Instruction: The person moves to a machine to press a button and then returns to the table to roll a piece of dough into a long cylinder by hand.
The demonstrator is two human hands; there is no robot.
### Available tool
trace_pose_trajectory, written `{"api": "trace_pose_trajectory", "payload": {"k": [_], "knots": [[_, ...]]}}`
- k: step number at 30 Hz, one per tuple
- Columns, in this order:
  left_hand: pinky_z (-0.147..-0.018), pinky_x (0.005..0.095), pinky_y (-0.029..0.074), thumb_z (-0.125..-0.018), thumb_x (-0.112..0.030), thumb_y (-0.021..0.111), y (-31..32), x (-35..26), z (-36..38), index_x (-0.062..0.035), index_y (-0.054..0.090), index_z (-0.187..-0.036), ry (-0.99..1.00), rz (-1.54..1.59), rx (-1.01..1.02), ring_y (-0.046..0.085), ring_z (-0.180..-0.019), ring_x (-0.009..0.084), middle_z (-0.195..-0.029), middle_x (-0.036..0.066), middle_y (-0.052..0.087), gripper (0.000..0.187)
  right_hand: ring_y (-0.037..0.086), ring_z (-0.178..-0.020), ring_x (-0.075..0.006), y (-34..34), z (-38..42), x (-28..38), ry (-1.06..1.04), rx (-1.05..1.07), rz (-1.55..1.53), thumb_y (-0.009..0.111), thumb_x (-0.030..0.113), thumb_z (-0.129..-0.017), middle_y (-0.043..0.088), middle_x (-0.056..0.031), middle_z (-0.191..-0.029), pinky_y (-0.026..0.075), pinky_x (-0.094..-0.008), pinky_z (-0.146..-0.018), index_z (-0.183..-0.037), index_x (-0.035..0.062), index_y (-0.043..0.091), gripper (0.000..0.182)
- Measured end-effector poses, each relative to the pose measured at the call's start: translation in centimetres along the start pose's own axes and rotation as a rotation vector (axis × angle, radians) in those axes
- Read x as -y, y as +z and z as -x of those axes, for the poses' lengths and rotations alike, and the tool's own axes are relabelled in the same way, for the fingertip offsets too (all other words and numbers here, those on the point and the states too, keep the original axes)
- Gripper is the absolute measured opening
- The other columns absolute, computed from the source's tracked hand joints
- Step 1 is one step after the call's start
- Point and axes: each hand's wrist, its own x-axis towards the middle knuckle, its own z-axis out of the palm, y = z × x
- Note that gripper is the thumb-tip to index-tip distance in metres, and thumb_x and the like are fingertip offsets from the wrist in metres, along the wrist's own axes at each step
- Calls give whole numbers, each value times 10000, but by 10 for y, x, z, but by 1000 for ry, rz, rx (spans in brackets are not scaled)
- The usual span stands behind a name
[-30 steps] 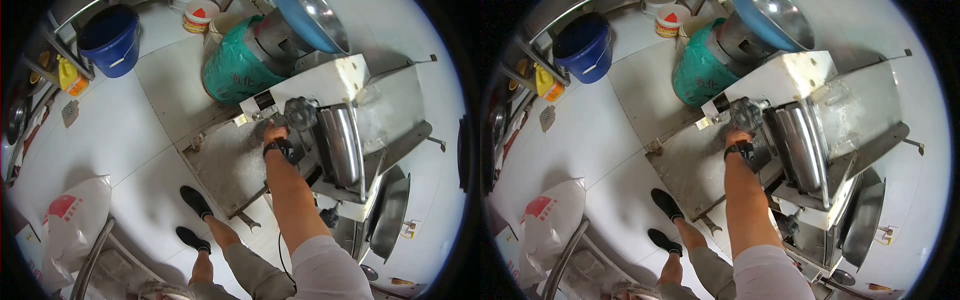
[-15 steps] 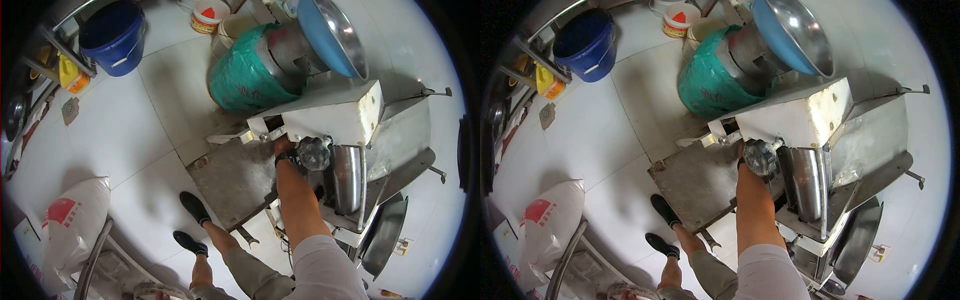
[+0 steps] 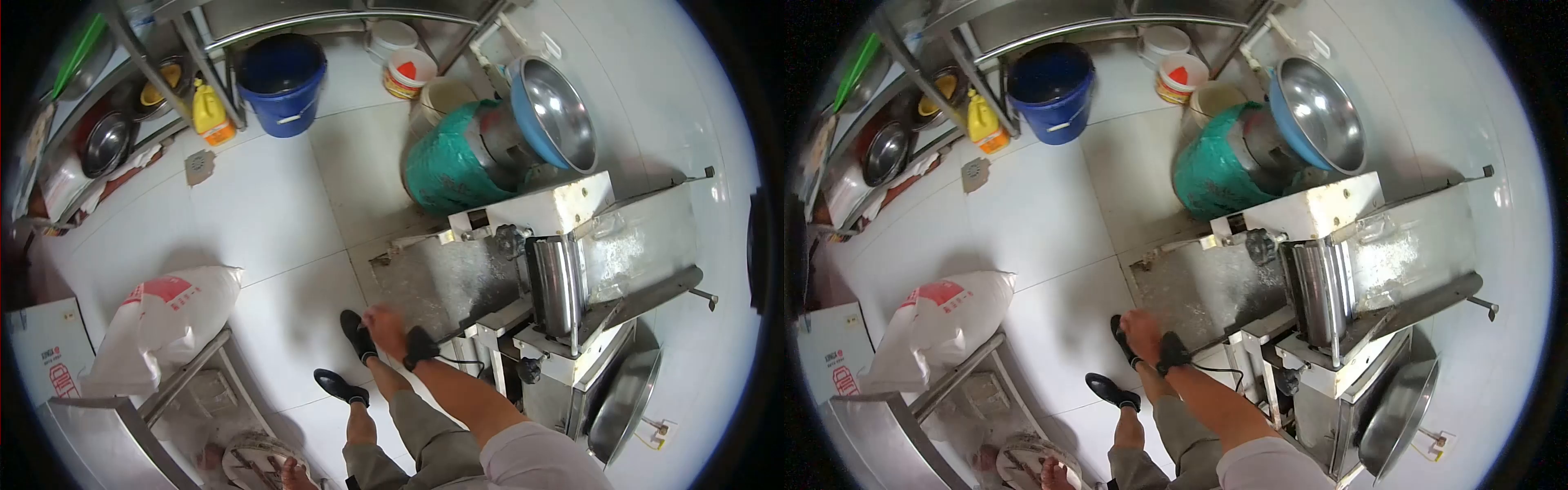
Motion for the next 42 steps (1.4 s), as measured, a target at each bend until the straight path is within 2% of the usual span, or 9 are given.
{"api": "trace_pose_trajectory", "payload": {"k": [3,8,21,27,31,32,35,39,42], "knots": [[-851,413,541,-983,-42,644,13,36,19,27,650,-1256,-75,345,-71,599,-1075,255,-1237,125,644,282,683,-934,-366,48,2,6,120,458,-491,622,100,-947,674,-180,-975,541,-492,-768,-973,34,658,80],[-967,395,526,-1046,-193,588,17,89,46,28,608,-1318,-138,197,-2,586,-1126,238,-1335,132,585,351,703,-879,-270,106,-7,-73,-590,894,1109,758,157,-787,662,-107,-878,585,-387,-675,-867,107,722,101],[-1072,399,487,-1021,-105,623,28,40,55,42,566,-1362,-105,149,-62,565,-1239,275,-1319,158,619,376,731,-900,-261,24,-40,-180,-524,976,1120,717,128,-843,675,-144,-936,598,-358,-764,-974,39,729,159],[-1015,380,520,-970,-15,657,38,64,69,39,640,-1250,-67,198,-160,580,-1209,255,-1301,144,630,285,709,-940,-248,7,-46,-168,-579,891,1032,673,140,-917,722,-119,-959,598,-376,-763,-946,76,745,101],[-1012,399,524,-1000,-32,597,36,24,78,25,672,-1200,-39,206,-171,579,-1224,295,-1282,148,636,220,652,-939,-403,-11,-46,-155,-315,660,538,650,190,-924,692,-173,-990,557,-469,-822,-970,49,733,170],[-994,494,557,-982,-59,641,66,111,80,-15,626,-1317,-129,742,-193,604,-1223,311,-1328,189,608,338,623,-996,-401,-36,-49,-105,20,729,304,649,194,-912,677,-178,-1071,527,-477,-873,-961,61,727,163],[-975,329,552,-967,41,612,34,-58,102,-17,659,-1265,-146,594,-267,645,-1193,224,-1328,149,645,307,650,-959,-312,-57,-44,-83,-456,740,418,718,169,-846,690,-131,-1001,524,-431,-831,-985,32,747,197],[-977,349,560,-991,-55,619,1,-128,150,-33,670,-1280,-67,617,-462,655,-1203,279,-1337,171,652,294,692,-796,-261,-73,-20,19,-16,744,-267,709,98,-860,733,-137,-943,565,-396,-742,-968,15,770,149],[-1023,385,521,-984,-56,622,-29,-136,202,-25,680,-1258,18,626,-653,653,-1206,328,-1322,181,663,281,683,-811,-251,-95,23,102,-292,827,-545,741,100,-830,735,-133,-954,556,-381,-760,-978,2,765,179]]}}
